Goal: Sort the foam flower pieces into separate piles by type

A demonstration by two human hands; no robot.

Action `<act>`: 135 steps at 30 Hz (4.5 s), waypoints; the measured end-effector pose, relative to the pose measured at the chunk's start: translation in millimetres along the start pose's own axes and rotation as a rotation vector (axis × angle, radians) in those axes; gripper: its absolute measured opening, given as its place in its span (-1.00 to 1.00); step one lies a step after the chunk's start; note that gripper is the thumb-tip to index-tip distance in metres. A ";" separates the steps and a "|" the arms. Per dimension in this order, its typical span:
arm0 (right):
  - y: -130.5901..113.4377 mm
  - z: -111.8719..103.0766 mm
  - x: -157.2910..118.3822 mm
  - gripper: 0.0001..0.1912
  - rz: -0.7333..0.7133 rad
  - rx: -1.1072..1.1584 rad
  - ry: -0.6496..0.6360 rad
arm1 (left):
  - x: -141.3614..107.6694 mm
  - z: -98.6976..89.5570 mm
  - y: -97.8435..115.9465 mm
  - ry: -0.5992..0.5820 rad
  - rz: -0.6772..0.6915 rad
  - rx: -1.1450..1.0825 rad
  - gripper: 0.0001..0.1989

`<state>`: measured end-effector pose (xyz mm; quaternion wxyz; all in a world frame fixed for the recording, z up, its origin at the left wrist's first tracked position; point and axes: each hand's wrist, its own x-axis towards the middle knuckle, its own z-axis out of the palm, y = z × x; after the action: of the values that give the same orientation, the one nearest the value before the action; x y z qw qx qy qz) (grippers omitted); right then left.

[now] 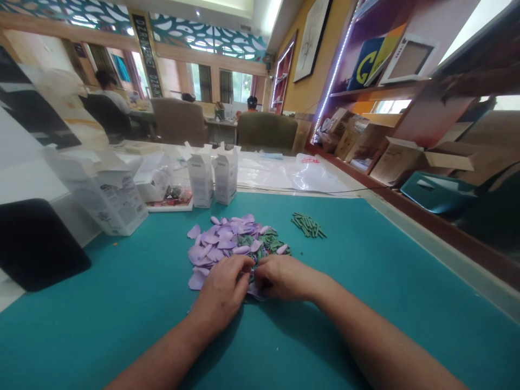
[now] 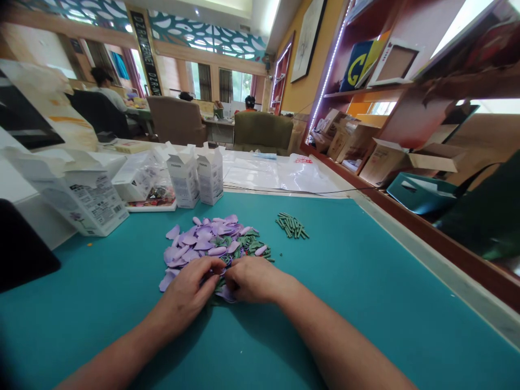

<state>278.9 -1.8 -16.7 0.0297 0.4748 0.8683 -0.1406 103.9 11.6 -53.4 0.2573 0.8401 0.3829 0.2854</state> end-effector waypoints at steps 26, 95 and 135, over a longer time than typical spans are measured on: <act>2.1 3.6 8.6 -0.88 0.046 0.856 0.487 | 3.5 -1.2 2.0 0.003 -0.232 -0.452 -0.77; 166.6 4.5 -3.6 -0.77 0.693 0.255 0.971 | 6.8 -20.2 0.8 -0.233 -0.025 0.529 -0.78; 3.1 -7.7 -3.3 -0.86 -0.002 0.918 0.361 | 5.2 -10.7 13.0 -0.058 -0.271 -0.463 -0.76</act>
<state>283.8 -0.8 -9.3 -0.3337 0.4548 0.7085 -0.4241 105.9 10.5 -35.9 0.4893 0.7079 0.4087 0.3041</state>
